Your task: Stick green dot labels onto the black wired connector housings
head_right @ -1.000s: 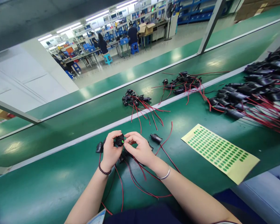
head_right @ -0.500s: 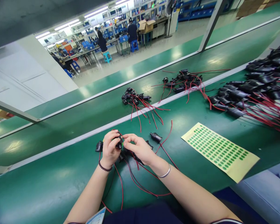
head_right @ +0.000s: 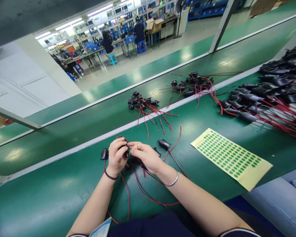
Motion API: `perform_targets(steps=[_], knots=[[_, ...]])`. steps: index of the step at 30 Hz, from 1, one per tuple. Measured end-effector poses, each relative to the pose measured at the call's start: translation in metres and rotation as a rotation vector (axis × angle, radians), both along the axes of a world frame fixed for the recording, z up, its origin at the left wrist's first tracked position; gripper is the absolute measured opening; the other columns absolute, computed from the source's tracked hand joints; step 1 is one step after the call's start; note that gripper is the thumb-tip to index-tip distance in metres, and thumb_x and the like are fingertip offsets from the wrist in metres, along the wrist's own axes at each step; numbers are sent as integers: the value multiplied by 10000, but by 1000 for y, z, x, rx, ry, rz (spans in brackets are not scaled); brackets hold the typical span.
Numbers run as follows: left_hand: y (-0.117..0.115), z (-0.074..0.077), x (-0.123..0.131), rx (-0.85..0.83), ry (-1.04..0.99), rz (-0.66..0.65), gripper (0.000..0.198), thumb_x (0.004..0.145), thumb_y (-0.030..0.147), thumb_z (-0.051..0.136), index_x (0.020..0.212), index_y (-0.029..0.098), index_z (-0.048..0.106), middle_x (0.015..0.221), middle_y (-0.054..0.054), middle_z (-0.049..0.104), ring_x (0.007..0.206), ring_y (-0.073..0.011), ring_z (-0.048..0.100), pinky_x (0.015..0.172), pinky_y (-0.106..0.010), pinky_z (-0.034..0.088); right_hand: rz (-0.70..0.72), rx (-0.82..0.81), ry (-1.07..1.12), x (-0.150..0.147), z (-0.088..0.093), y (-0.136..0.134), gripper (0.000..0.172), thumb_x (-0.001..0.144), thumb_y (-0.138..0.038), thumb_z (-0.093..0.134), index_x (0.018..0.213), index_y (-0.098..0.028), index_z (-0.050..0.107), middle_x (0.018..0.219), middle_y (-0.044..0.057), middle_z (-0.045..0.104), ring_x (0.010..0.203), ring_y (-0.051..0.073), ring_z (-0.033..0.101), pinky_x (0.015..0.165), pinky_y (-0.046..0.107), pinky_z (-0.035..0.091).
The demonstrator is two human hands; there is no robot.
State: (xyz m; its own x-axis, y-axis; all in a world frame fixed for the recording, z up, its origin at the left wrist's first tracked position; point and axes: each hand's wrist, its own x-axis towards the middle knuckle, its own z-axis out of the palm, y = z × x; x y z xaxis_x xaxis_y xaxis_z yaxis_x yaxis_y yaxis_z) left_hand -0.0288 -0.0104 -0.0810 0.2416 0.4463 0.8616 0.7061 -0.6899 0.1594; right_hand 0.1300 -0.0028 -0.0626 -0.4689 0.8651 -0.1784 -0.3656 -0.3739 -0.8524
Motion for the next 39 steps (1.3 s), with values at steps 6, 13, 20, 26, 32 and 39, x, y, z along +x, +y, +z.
perform_targets(steps=[6,13,20,26,32,39], knots=[[1,3,6,-106,-186,55,219,824,79,601,966,235,540,942,-31,628,1029,-208,644,887,-441,540,-88,125,-65,3,3,0,356,650,-500,805,607,-201,616,1246,70,590,1203,262,503,1099,429,297],[-5,11,16,-441,-601,85,346,748,267,749,990,211,509,980,-54,653,947,-195,667,834,-377,551,-175,248,-137,4,2,0,394,691,-575,752,647,-209,612,1274,77,582,1226,267,485,1089,435,308],[-9,13,24,-538,-650,17,347,752,225,724,997,214,478,963,-59,685,908,-177,684,799,-349,556,-190,276,-116,6,4,0,349,702,-525,759,649,-217,605,1267,75,566,1227,270,475,1098,444,308],[-7,4,30,-460,-697,-23,357,743,178,708,911,229,397,933,-44,658,908,-171,665,815,-366,540,-146,274,-104,6,6,-2,326,713,-507,754,660,-216,615,1245,85,558,1223,278,471,1067,460,349],[-7,0,30,-353,-669,-29,359,772,180,688,852,237,342,911,-19,596,916,-170,639,814,-382,532,-73,266,-70,3,8,-6,346,712,-518,759,631,-211,622,1189,85,545,1203,272,488,1048,446,366],[-6,1,31,-205,-583,-30,290,841,200,646,890,239,363,906,-1,562,959,-185,641,815,-411,540,-36,246,-68,3,10,-9,383,688,-559,764,617,-213,616,1145,84,571,1171,271,503,1032,444,382]])
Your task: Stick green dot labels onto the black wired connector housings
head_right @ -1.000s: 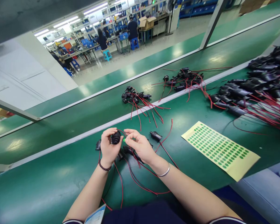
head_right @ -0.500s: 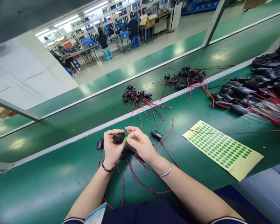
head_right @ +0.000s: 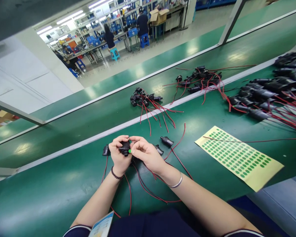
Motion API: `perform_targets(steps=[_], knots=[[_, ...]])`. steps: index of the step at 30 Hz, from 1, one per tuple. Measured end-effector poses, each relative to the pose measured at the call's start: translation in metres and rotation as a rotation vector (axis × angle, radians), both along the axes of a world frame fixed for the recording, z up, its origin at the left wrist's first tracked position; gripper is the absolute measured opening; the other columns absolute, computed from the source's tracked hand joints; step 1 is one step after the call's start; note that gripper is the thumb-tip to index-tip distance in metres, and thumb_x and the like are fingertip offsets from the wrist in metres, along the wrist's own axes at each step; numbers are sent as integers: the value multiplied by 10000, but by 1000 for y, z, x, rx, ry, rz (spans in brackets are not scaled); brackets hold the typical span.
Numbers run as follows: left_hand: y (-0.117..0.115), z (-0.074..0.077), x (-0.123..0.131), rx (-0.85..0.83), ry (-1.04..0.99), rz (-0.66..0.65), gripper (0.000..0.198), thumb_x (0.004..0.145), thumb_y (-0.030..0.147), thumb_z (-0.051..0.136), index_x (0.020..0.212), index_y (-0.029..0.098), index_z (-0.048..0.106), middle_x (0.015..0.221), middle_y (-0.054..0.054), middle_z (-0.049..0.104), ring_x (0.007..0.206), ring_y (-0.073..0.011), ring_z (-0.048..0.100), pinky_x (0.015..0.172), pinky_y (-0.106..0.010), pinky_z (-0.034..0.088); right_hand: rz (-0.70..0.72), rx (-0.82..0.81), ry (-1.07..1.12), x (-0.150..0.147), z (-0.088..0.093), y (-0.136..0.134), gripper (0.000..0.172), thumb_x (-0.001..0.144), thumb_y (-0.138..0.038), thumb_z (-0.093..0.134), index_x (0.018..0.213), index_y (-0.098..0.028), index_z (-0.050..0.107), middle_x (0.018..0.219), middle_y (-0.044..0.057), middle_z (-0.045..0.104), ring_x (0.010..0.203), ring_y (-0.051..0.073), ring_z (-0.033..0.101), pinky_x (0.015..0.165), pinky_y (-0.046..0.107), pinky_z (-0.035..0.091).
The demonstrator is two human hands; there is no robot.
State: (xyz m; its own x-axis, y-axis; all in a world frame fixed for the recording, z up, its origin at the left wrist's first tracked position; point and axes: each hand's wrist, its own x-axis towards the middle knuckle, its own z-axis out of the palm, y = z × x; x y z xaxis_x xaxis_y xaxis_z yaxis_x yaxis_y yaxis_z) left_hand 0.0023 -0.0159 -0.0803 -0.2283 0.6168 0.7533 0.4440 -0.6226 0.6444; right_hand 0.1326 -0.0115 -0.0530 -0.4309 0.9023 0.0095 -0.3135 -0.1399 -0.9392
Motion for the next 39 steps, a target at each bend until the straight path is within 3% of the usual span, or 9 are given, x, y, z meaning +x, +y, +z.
perform_targets(steps=[7,28,39], knots=[[1,-1,-6,67,154,34,195,850,139,619,884,224,447,897,-3,559,972,-184,633,819,-412,552,28,-20,-4,0,-1,1,400,659,-579,778,625,-213,620,1182,83,556,1126,257,520,1016,431,391],[1,0,-5,54,220,84,166,867,161,603,859,224,449,878,-5,564,952,-183,644,800,-400,554,22,0,-29,-2,-5,1,370,683,-553,774,639,-216,628,1220,77,572,1197,265,504,1063,442,360],[2,-5,-8,84,283,104,180,848,88,585,873,220,465,875,-2,556,973,-182,625,821,-397,548,-26,33,-108,-1,-4,1,370,695,-554,756,656,-208,631,1241,99,552,1160,268,530,1012,431,403]])
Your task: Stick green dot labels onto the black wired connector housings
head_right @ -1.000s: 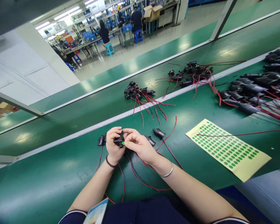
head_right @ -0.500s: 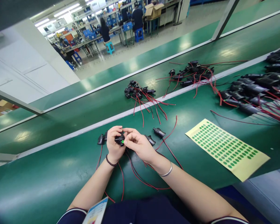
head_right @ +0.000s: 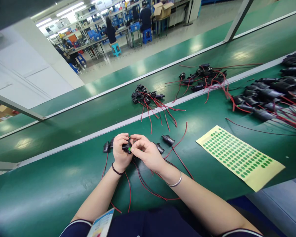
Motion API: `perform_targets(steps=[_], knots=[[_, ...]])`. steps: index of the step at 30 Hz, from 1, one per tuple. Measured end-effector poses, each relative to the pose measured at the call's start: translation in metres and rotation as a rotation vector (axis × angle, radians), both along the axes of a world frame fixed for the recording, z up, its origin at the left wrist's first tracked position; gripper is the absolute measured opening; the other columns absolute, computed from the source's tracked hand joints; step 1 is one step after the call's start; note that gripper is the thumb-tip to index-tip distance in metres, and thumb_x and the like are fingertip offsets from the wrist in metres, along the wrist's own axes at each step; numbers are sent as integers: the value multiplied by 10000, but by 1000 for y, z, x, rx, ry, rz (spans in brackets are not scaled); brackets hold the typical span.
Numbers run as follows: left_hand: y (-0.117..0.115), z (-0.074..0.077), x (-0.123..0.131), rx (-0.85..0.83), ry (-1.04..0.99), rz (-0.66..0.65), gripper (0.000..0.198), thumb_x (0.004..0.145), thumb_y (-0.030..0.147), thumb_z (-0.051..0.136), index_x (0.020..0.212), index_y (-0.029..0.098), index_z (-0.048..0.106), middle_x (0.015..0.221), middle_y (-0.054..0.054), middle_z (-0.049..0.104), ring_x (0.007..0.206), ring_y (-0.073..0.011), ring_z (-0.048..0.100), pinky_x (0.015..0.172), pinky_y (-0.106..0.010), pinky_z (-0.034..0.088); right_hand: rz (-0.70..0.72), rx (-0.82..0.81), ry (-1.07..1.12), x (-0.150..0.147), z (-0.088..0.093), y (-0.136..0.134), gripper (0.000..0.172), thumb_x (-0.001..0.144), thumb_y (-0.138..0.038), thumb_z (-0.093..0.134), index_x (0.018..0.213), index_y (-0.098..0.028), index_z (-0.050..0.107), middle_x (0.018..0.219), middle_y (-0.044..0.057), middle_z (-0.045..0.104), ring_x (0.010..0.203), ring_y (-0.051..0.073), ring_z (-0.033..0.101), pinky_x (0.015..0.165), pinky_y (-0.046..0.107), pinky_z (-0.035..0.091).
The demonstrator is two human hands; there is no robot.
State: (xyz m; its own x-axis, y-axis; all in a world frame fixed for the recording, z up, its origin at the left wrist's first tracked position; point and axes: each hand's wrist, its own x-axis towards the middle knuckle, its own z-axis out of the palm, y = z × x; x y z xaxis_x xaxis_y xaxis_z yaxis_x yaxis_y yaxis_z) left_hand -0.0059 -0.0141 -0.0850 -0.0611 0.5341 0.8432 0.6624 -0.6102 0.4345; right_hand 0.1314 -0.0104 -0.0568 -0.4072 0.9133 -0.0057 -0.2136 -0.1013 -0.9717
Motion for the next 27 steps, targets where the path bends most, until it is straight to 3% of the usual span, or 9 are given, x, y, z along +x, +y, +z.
perform_targets(steps=[15,27], knots=[[1,-5,-3,46,81,8,202,825,72,576,892,223,461,861,-2,550,943,-181,604,813,-392,539,-126,153,-100,-4,-9,-4,165,768,-303,672,652,-196,624,1144,115,600,1052,235,625,893,379,513],[0,-5,-2,39,71,6,201,818,92,584,905,226,462,856,-1,544,923,-181,603,802,-395,543,-179,258,-117,-4,-12,-3,154,790,-278,647,658,-208,612,1077,96,656,1000,217,647,922,383,506]])
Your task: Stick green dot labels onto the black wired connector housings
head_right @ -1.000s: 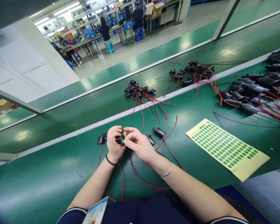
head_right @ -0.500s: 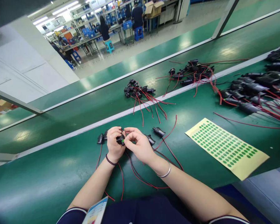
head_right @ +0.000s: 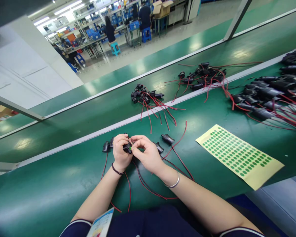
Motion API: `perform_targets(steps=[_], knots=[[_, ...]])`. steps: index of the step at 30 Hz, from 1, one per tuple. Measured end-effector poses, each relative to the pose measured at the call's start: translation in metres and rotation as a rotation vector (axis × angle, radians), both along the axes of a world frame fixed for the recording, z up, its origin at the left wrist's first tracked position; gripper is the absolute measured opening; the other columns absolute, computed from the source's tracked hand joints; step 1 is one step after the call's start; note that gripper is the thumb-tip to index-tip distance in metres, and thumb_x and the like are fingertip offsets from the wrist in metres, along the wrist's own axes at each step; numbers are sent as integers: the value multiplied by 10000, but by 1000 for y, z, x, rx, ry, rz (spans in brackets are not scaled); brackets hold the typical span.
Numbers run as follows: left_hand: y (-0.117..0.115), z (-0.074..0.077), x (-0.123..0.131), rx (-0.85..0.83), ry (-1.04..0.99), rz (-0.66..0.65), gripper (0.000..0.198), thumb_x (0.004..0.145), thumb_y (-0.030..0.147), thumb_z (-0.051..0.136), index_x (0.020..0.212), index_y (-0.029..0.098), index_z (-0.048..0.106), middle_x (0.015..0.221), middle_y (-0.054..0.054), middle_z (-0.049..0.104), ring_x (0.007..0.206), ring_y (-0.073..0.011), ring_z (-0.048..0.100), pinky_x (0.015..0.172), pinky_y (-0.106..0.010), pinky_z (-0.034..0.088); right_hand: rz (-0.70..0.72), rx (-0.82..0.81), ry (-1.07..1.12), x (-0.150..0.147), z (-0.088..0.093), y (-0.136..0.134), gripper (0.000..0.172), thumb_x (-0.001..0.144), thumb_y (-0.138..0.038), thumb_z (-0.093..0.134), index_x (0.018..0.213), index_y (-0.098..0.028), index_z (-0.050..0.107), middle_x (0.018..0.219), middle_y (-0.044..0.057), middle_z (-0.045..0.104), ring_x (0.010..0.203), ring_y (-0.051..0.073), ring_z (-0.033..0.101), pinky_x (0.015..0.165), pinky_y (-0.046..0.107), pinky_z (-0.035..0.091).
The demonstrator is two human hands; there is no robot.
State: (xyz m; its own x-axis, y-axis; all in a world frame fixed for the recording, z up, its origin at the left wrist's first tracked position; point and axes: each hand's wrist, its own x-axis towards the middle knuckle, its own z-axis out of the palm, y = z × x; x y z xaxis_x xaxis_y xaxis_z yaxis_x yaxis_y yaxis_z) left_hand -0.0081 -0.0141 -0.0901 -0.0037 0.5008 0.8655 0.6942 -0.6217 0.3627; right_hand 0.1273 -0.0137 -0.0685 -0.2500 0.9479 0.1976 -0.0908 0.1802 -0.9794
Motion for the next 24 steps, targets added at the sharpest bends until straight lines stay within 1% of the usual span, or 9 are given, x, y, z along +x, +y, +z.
perform_targets(steps=[10,15,24], knots=[[0,0,0,-11,0,0,211,810,81,579,907,226,460,862,-3,541,922,-183,601,797,-399,543,-13,3,-35,0,2,0,116,757,-224,633,644,-210,613,1055,95,666,995,219,651,945,397,492],[0,1,1,-19,5,3,217,809,72,572,905,229,458,852,-1,537,926,-184,601,802,-399,541,-22,0,-40,-1,2,1,122,759,-235,637,641,-212,614,1050,87,673,988,216,654,934,384,497],[0,2,2,-25,4,6,195,815,78,556,895,229,463,855,-6,537,921,-186,603,808,-400,535,-29,-23,-33,-1,3,3,107,713,-204,640,612,-207,605,1020,88,675,975,214,652,918,377,502]])
